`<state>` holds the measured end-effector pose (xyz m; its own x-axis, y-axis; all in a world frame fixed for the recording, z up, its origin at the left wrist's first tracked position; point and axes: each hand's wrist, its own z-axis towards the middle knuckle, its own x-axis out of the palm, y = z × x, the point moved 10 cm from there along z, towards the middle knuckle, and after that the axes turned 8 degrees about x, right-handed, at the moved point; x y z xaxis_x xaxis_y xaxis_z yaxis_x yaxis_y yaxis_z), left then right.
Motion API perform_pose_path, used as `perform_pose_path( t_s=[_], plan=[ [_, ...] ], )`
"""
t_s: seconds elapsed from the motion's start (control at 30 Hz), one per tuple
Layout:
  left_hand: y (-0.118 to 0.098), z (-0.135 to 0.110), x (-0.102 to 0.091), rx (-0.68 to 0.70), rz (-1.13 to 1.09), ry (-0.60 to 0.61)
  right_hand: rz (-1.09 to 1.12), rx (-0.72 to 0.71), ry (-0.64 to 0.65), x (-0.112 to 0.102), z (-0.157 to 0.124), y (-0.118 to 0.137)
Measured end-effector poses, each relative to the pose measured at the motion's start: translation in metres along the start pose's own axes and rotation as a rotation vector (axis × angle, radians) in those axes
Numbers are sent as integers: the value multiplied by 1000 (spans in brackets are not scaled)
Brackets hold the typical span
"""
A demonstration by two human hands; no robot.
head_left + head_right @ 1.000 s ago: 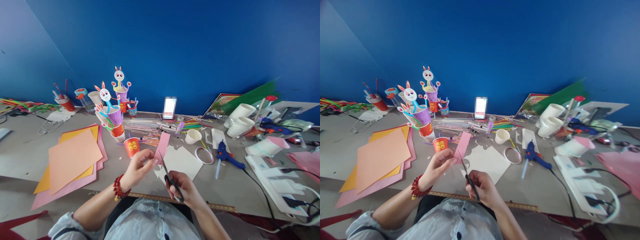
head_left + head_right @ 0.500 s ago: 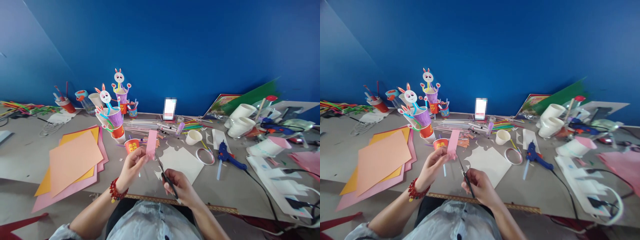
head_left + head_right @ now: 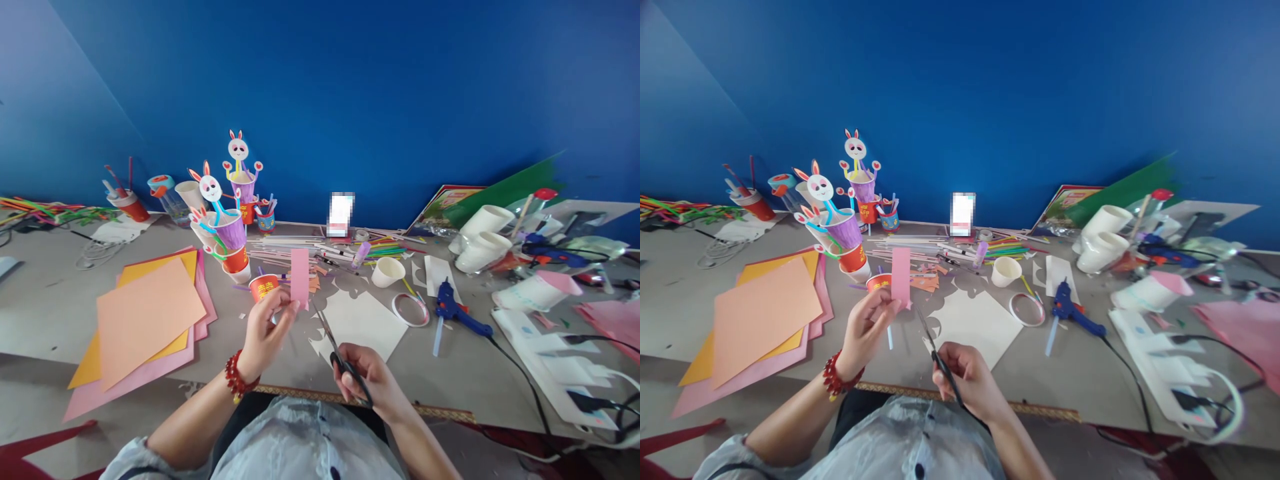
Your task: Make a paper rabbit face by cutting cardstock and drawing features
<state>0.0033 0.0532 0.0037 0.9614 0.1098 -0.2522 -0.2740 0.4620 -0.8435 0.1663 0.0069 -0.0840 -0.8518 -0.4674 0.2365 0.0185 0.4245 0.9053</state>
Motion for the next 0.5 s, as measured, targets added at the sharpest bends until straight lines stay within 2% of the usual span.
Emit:
perform_pose_path(
  t_s=[0.13, 0.5],
  plan=[
    [-3, 0, 0, 21, -14, -5, -2, 20, 30, 3, -2, -3],
    [5, -3, 4, -77, -135, 3, -17, 39, 21, 3, -3, -1]
  ],
)
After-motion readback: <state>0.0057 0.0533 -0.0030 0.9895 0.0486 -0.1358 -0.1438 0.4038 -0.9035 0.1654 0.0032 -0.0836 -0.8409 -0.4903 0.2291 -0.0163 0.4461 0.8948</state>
